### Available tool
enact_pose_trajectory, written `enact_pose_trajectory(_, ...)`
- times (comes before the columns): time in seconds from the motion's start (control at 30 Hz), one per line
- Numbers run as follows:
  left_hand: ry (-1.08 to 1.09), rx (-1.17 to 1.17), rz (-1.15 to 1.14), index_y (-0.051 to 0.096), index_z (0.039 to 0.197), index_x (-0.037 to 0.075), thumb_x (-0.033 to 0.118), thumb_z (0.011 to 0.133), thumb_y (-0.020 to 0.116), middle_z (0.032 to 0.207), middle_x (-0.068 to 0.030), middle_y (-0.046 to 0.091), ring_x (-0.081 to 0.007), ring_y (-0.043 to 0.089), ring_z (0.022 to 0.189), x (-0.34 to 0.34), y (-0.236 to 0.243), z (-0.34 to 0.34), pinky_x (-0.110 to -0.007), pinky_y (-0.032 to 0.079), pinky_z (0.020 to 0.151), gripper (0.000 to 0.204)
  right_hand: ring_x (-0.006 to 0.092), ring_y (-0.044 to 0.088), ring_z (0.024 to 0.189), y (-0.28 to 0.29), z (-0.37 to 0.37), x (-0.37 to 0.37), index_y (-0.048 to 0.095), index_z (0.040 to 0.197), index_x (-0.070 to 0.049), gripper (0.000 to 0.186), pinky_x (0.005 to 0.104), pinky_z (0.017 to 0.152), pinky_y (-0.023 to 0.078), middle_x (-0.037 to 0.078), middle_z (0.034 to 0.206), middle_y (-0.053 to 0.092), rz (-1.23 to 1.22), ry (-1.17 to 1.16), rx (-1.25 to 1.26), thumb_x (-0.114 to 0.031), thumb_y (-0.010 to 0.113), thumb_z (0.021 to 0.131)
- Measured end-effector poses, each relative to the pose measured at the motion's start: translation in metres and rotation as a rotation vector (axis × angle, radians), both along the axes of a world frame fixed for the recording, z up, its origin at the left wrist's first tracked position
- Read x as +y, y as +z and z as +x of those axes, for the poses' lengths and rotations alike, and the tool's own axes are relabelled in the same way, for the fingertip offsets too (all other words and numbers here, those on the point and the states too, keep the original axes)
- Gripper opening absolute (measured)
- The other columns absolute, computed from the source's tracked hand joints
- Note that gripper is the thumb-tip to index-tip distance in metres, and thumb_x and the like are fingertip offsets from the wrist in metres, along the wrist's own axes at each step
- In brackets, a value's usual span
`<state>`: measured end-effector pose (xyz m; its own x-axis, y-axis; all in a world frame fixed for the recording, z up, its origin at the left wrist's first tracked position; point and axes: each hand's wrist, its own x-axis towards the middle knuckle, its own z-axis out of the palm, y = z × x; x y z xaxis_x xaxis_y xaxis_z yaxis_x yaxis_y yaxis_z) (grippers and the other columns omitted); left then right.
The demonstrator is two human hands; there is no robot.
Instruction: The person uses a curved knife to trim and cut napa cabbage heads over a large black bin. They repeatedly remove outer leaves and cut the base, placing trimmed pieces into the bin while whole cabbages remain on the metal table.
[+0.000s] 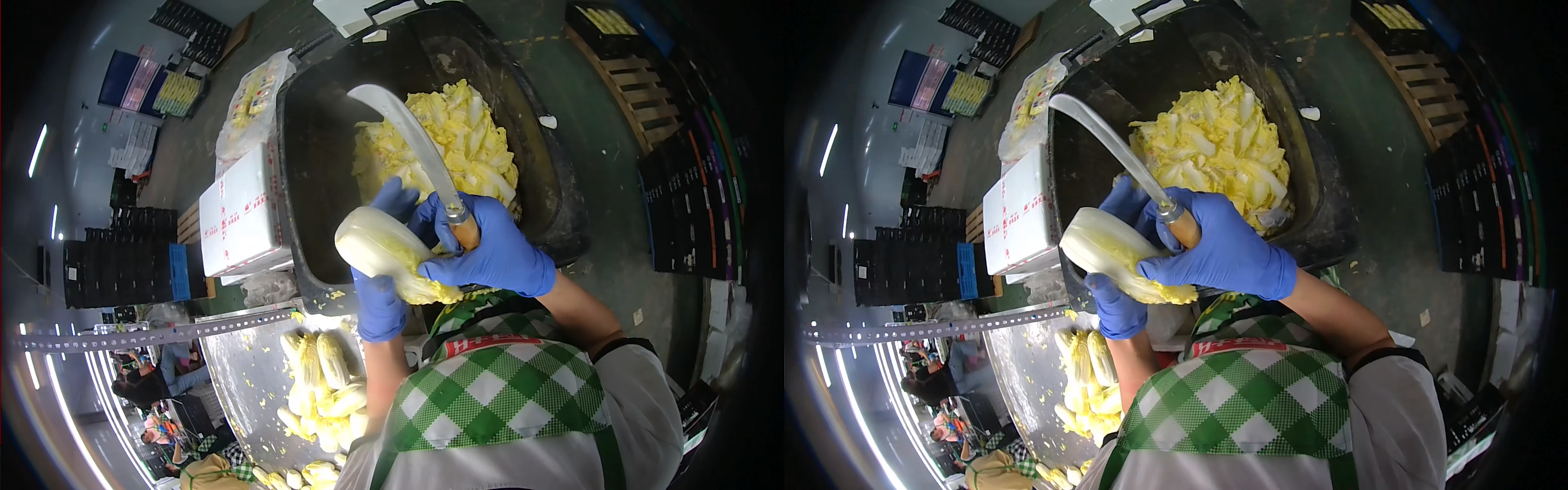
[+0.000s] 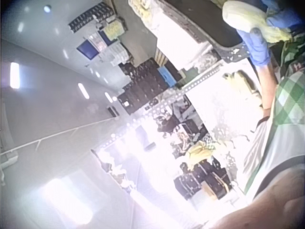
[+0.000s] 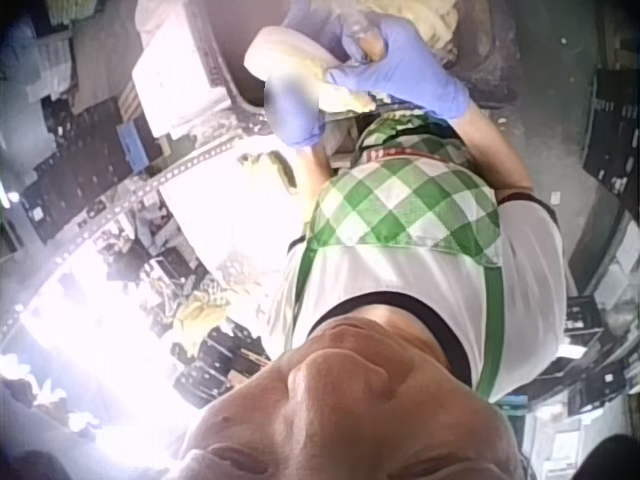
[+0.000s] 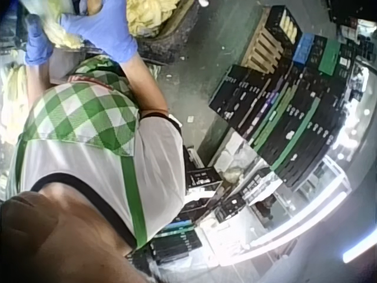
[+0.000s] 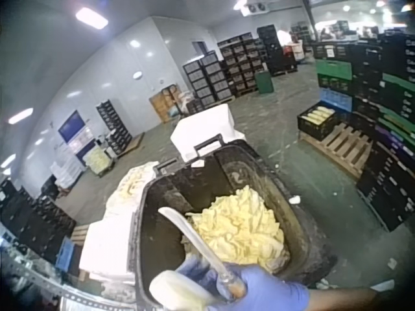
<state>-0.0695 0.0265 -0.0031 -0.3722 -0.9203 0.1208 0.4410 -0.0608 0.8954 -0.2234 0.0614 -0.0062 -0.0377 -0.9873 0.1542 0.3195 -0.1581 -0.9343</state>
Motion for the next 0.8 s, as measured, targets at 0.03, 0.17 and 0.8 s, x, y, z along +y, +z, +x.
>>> enact_pose_trajectory(0.03, 0.075, -0.079, -0.024, 0.031, 0.147, -0.005, 0.051, 0.071, 0.082, 0.141, -0.0215, 0.049, -0.0302, 0.053, 0.127, 0.000, -0.002, 0.004, -0.042, 0.041, 0.109, 0.107, 0.0053, 0.049, 0.069, -0.002, -0.002, -0.001, 0.059, 0.089, -0.004, 0.036, 0.0255, 0.065, 0.046, -0.003, 0.075, 0.055, -0.033, 0.006, 0.031, -0.017, 0.087, 0.070)
enact_pose_trajectory(0.17, 0.130, -0.157, -0.038, 0.051, 0.134, -0.005, 0.037, 0.073, 0.083, 0.137, -0.0208, 0.054, -0.0278, 0.054, 0.125, -0.001, -0.007, 0.017, -0.041, 0.043, 0.106, 0.081, 0.0058, 0.050, 0.070, -0.005, -0.008, -0.006, 0.059, 0.093, -0.003, 0.037, 0.0252, 0.064, 0.046, -0.002, 0.074, 0.055, 0.025, 0.059, 0.102, -0.016, 0.085, 0.069)
enact_pose_trajectory(0.8, 0.099, 0.075, 0.046, 0.021, 0.153, 0.000, 0.048, 0.067, 0.085, 0.110, -0.0110, 0.063, -0.0188, 0.064, 0.097, -0.014, 0.006, 0.033, -0.032, 0.055, 0.087, 0.117, 0.0126, 0.059, 0.067, 0.005, -0.056, -0.048, 0.064, 0.093, 0.000, 0.026, 0.0300, 0.063, 0.051, 0.008, 0.076, 0.065, -0.219, -0.737, 0.832, -0.020, 0.077, 0.082)
